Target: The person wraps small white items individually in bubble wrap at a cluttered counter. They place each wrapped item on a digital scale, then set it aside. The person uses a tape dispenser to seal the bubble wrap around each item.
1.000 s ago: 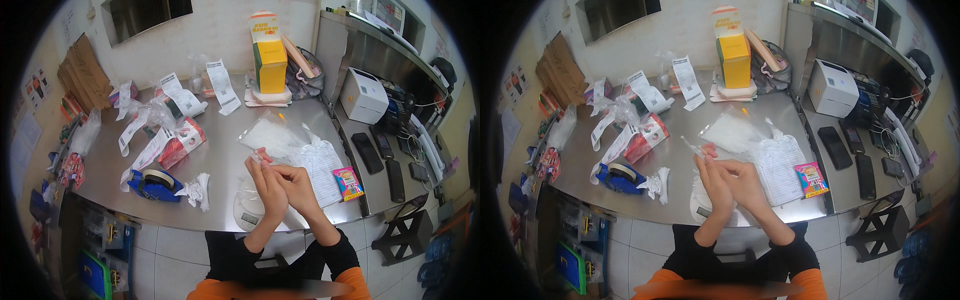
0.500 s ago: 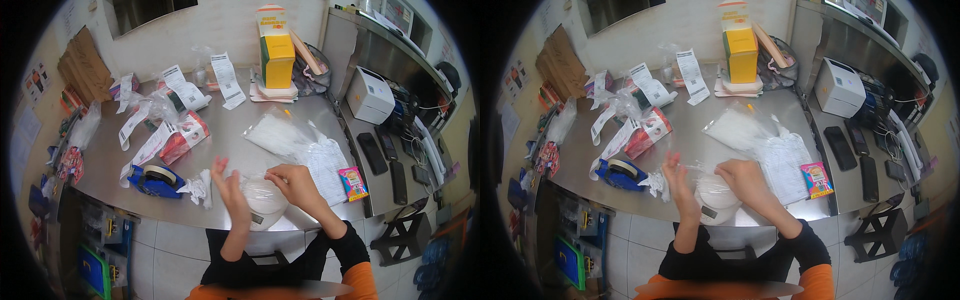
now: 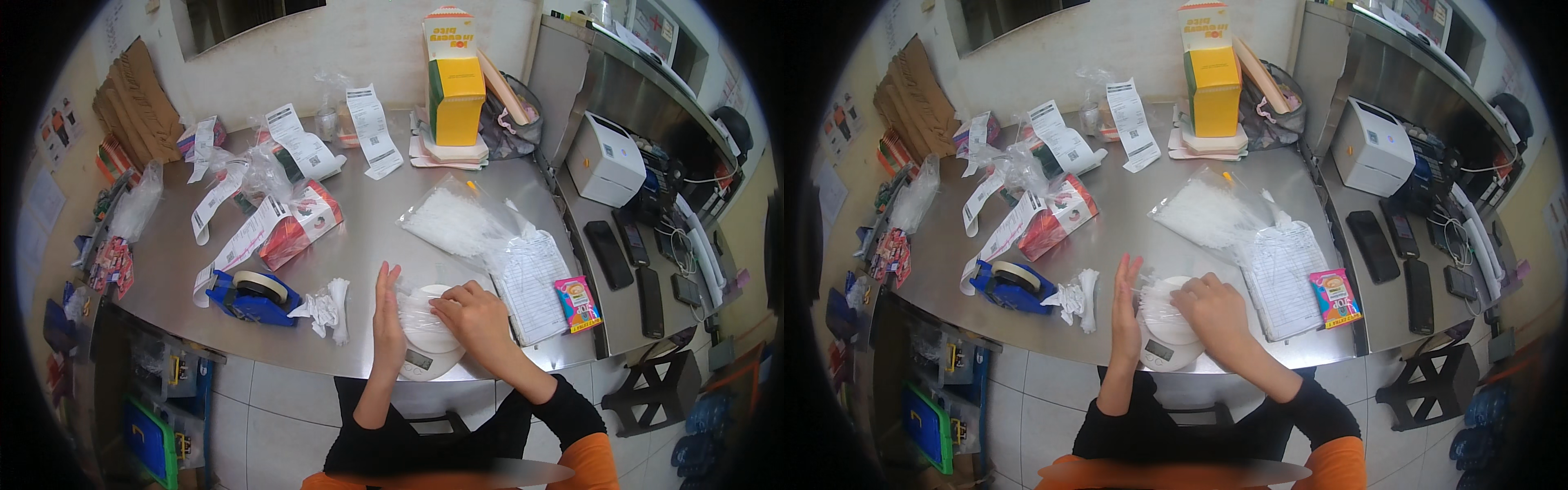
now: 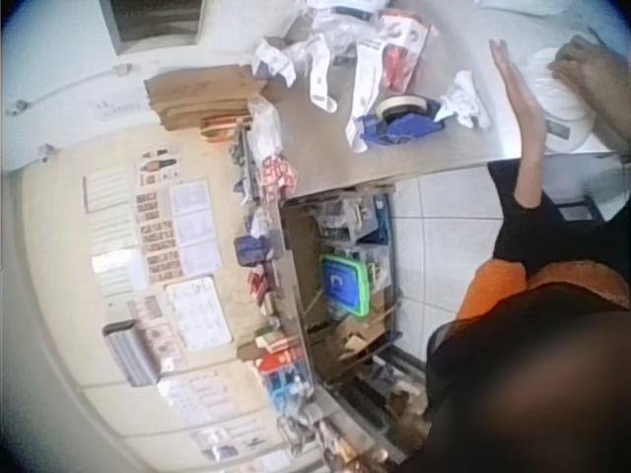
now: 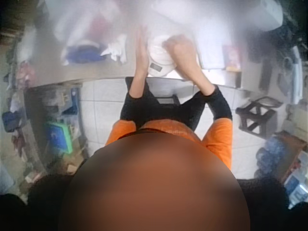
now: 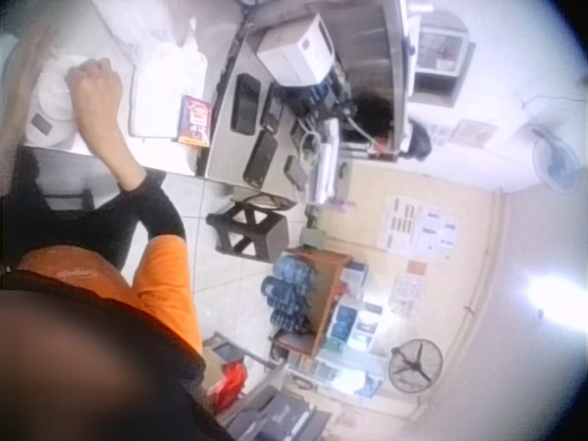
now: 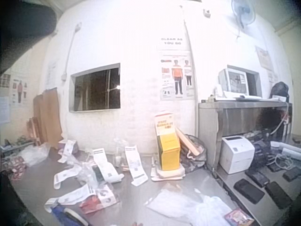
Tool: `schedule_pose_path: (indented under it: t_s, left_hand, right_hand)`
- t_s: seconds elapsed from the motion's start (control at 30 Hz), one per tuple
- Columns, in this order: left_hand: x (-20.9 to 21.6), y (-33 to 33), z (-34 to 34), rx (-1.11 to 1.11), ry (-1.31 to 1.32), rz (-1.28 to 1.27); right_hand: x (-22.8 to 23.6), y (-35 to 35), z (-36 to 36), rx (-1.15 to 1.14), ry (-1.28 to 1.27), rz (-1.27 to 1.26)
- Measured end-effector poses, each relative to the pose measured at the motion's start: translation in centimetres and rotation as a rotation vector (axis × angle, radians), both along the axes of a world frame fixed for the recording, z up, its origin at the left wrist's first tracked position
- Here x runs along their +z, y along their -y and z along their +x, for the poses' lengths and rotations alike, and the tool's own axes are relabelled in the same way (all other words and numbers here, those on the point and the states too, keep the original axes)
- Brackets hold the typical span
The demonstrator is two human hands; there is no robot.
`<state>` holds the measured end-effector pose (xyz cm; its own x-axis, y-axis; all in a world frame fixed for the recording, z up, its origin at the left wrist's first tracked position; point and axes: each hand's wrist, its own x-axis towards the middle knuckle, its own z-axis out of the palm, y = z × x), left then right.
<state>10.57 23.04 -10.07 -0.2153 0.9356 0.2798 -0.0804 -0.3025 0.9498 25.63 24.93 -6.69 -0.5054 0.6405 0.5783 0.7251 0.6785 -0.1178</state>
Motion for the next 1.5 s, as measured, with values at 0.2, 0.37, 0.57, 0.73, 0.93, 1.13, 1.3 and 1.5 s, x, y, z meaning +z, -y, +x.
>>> schedule_pose_path:
  t_s: [0.2, 0.37, 0.57, 0.73, 0.93, 1.13, 1.3, 1.5]
  left_hand:
    - [-0.1, 0.4, 0.2, 0.012, -0.113, 0.012]
    - [-0.4, 1.0, -0.1, 0.114, -0.215, 0.072]
    - [-0.9, 1.8, -1.4, 0.193, -0.18, 0.092]
    - [-1.6, 2.1, -1.6, 0.277, -0.05, 0.1]
    - [-2.2, 2.0, -1.8, 0.291, 0.036, 0.068]
    - [-2.4, 1.9, -1.8, 0.302, 0.107, 0.045]
    - [-2.6, 1.9, -2.0, 0.315, 0.058, 0.025]
    - [-2.8, 1.8, -2.1, 0.302, 0.069, 0.038]
  right_hand:
    - [0.3, 0.4, -1.0, -0.009, -0.027, -0.017]
    - [1.7, 0.3, 0.7, -0.091, -0.059, -0.024]
    - [3.4, -2.7, 12.3, -0.523, -0.077, -0.377]
    - [0.1, -4.6, 15.8, -0.408, 0.02, -0.345]
    - [-2.4, -7.2, 14.1, -0.51, 0.183, -0.344]
    - [-3.8, -7.8, 12.2, -0.648, 0.173, -0.189]
    - [-1.4, -7.3, 13.5, -0.644, 0.138, -0.278]
    - [2.6, -7.2, 16.4, -0.677, 0.134, -0.433]
